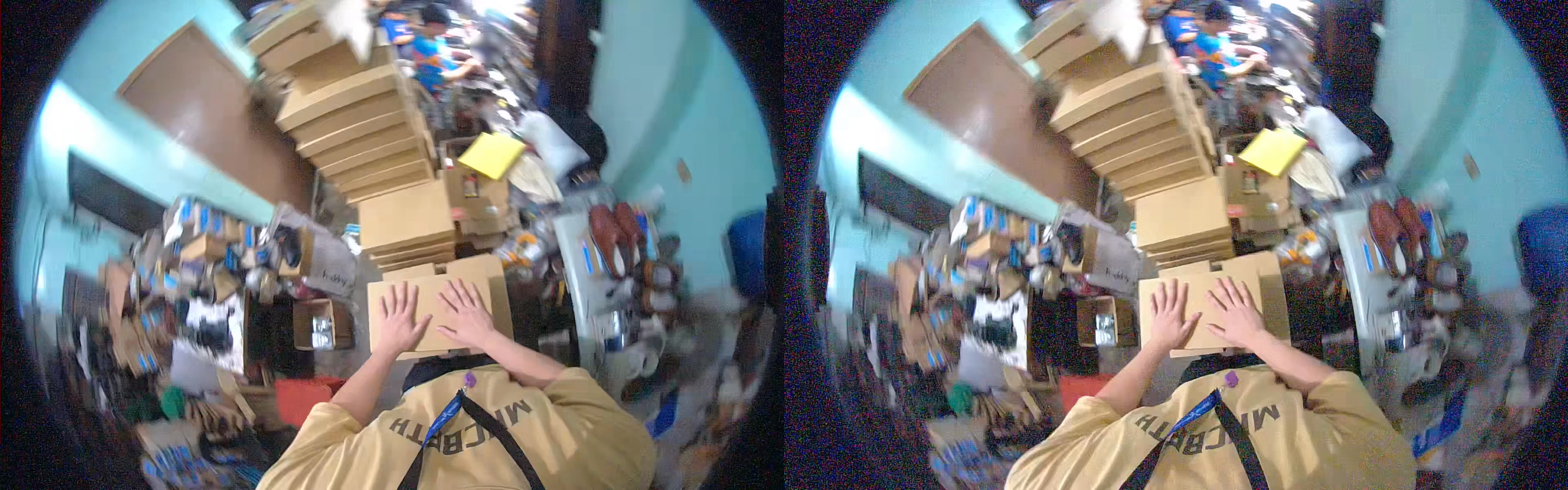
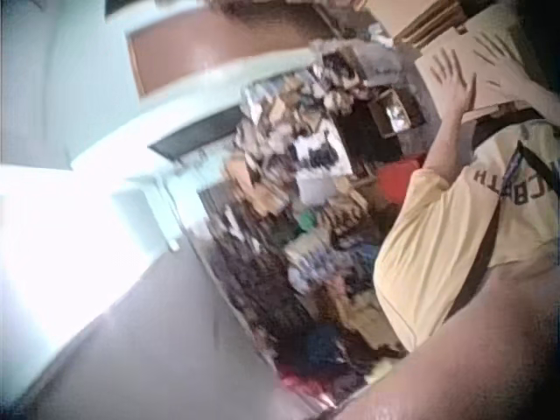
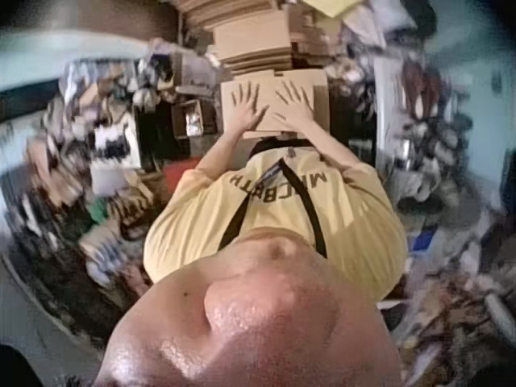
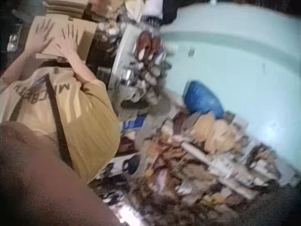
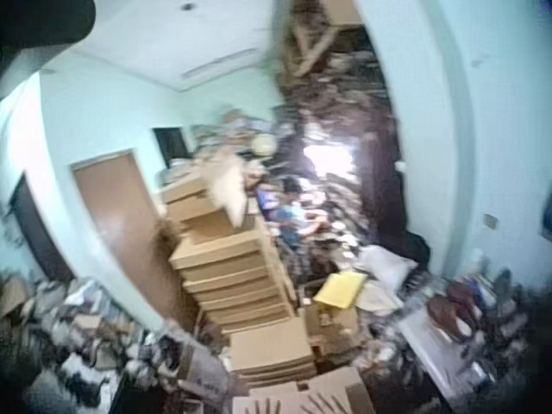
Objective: Packing finished shoes into cardboard boxes and stacking them in a manufacturing facility.
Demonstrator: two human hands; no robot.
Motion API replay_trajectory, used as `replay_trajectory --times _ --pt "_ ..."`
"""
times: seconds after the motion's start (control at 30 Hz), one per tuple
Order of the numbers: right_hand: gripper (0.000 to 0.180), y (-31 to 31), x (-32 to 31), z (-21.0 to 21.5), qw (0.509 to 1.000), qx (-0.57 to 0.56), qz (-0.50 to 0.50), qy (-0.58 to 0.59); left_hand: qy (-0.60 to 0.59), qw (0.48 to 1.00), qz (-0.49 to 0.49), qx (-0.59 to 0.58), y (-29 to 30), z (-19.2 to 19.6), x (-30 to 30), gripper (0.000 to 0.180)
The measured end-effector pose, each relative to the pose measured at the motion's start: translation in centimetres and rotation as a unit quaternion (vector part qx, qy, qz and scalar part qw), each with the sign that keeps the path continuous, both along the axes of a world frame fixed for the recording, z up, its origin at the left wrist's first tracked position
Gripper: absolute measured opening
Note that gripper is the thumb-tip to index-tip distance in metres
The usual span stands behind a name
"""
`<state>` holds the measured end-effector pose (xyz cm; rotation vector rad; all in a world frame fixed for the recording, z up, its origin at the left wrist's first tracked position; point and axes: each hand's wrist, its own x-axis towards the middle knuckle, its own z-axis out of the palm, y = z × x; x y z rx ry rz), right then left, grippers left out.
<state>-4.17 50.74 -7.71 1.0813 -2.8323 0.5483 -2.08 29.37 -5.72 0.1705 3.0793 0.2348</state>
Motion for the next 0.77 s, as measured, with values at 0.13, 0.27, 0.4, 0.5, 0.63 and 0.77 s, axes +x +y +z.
replay_trajectory --times 0.13,0.27,0.4,0.5,0.63,0.77 --pt "0.079 -1.0 -0.2 0.6 0.999 0.034 -0.002 -0.014 0.041 0.999 0.014 0.028 -1.5 0.9 0.7 0.081" --pt "0.081 -0.6 -0.8 0.8 0.998 0.058 -0.002 -0.028 0.058 0.998 0.006 0.031 -2.5 0.4 2.1 0.081" --pt "0.081 -0.9 -0.4 1.4 0.995 0.06 -0.083 -0.017 0.053 0.997 -0.022 0.044 -3.1 -0.9 2.2 0.081" --pt "0.079 -1.5 0.3 1.7 0.992 0.044 -0.12 0.025 0.049 0.995 -0.053 0.076 -4.3 -0.6 1.9 0.081" --pt "0.076 -2.9 1.3 2.1 0.982 0.123 -0.139 -0.032 -0.053 0.953 -0.149 0.258 -8.6 -1.5 2.1 0.08" --pt "0.078 -4.3 2.2 2.0 0.963 0.11 -0.224 -0.099 -0.082 0.951 -0.251 0.16 -14.7 -1.9 3.3 0.08"
